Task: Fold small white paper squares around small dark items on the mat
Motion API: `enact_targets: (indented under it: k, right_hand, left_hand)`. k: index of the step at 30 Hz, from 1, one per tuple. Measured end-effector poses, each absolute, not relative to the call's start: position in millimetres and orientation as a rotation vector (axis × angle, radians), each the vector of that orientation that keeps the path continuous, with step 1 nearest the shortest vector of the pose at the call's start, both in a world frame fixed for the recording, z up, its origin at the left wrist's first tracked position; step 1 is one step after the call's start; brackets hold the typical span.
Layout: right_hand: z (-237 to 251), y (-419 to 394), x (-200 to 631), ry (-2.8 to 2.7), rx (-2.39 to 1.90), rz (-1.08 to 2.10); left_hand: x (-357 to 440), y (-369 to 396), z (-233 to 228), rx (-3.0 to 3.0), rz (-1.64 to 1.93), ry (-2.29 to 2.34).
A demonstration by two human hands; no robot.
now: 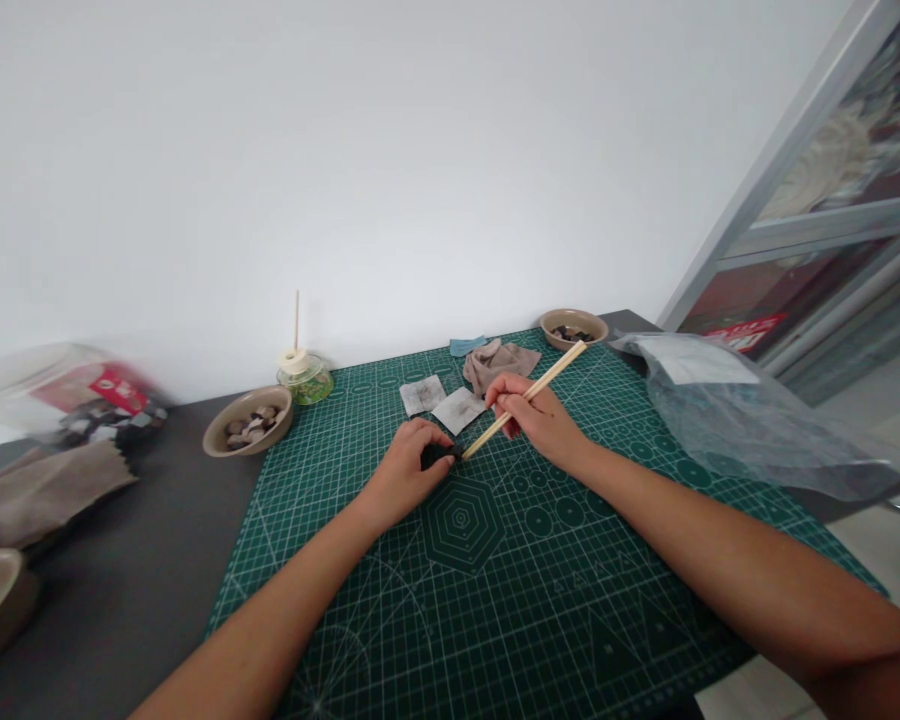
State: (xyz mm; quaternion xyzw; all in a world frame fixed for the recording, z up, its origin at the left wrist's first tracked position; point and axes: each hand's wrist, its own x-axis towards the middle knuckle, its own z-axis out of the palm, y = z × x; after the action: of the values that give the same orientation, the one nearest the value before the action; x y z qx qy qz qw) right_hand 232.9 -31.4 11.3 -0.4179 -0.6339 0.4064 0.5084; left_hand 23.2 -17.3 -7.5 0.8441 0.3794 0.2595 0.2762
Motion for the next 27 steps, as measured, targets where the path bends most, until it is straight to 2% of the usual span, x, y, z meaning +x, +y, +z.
enact_targets:
  k: [10, 21, 27]
  right_hand:
    - [16, -33, 232, -1.447, -0.971, 0.977]
    - [19, -30, 228, -1.207, -0.863, 1.098]
    - [20, -31, 226, -1.101, -0.808, 1.179]
  left_hand:
    - [22, -16, -5, 2.172, 0.723, 0.988]
    - [19, -19, 2, 1.522, 0.75, 0.856]
    - [22, -22, 4, 1.369, 0.782, 0.81]
